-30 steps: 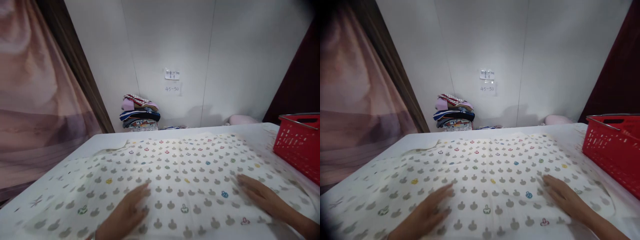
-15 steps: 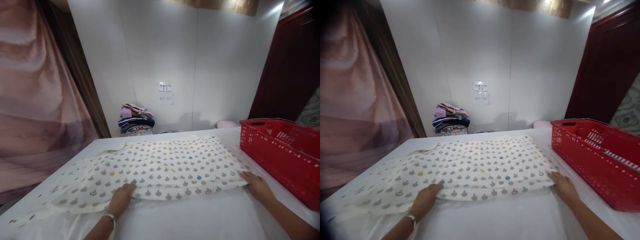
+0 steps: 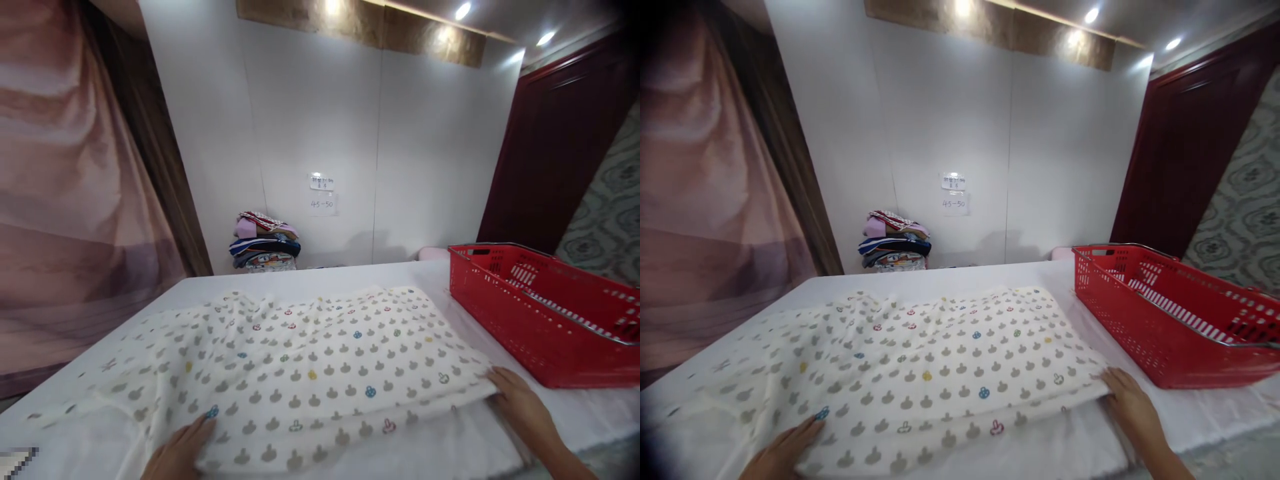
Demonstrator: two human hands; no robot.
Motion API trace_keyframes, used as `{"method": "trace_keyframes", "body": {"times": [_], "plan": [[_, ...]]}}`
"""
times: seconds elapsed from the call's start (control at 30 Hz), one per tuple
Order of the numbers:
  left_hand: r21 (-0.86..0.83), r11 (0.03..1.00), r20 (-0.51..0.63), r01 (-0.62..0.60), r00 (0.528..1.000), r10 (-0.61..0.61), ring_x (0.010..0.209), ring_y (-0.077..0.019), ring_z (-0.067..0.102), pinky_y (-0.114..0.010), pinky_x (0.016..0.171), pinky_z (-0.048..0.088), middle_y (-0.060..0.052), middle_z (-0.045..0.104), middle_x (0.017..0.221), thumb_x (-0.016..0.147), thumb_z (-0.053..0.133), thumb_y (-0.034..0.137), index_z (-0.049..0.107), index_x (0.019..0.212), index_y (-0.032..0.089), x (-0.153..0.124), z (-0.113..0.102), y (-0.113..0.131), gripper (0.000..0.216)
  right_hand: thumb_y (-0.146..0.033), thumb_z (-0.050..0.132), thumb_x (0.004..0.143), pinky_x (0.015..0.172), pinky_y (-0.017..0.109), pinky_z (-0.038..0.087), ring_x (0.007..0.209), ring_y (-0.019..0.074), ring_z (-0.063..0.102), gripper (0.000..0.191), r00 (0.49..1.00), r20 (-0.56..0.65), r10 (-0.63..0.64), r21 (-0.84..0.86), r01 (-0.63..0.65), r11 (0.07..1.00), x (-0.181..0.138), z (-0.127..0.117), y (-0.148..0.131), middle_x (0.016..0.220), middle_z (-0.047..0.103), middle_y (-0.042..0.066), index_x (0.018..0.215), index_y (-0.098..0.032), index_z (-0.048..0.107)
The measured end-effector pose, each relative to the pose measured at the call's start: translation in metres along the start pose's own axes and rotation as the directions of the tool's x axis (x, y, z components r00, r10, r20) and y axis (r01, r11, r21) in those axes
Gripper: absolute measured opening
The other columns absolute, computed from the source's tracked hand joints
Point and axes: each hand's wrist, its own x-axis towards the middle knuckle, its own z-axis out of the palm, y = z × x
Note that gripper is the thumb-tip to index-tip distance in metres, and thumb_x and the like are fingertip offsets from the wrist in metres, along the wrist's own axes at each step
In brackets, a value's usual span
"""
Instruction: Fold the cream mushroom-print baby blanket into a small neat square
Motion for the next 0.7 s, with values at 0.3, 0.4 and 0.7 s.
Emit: {"method": "trace_keyframes", "body": {"times": [0.3, 0.4, 0.7], "plan": [[-0.875, 0.484, 0.107, 0.032, 0.986, 0.128, 0.123, -0.0244, 0.043, -0.038, 0.102, 0.037, -0.004, 0.050, 0.131, 0.078, 0.049, 0.045, 0.058, 0.117, 0.024, 0.005, -0.043, 0.179, 0.045, -0.018, 0.034, 0.069, 0.099, 0.047, 0.039, 0.124, 0.0226, 0.042, 0.044, 0.942, -0.232, -0.242, 0.376, 0.316, 0.871, 0.074, -0.054, -0.201, 0.125, 0.055, -0.003, 0.103, -0.029, 0.060], [-0.961, -0.060, 0.250, 0.271, 0.939, 0.234, 0.116, -0.0265, 0.050, -0.039, 0.095, 0.043, -0.008, 0.047, 0.134, 0.080, 0.046, 0.058, 0.049, 0.127, 0.021, 0.004, -0.040, 0.229, 0.060, -0.016, 0.037, 0.074, 0.100, 0.046, 0.038, 0.129, 0.0203, 0.034, 0.053, 0.743, -0.056, -0.667, 0.495, 0.601, 0.628, 0.051, -0.072, -0.292, 0.136, 0.042, -0.013, 0.118, -0.041, 0.050], [-0.484, -0.629, 0.439, 0.608, 0.791, 0.426, 0.112, -0.0321, 0.053, -0.049, 0.098, 0.038, -0.016, 0.062, 0.111, 0.078, 0.048, 0.061, 0.043, 0.130, 0.010, -0.006, -0.011, 0.232, 0.073, -0.030, 0.047, 0.082, 0.090, 0.039, 0.048, 0.101, 0.0250, 0.060, 0.034, 0.887, 0.247, -0.391, 0.816, 0.027, 0.577, -0.027, -0.034, -0.317, 0.109, 0.065, 0.010, 0.108, -0.022, 0.066]]}}
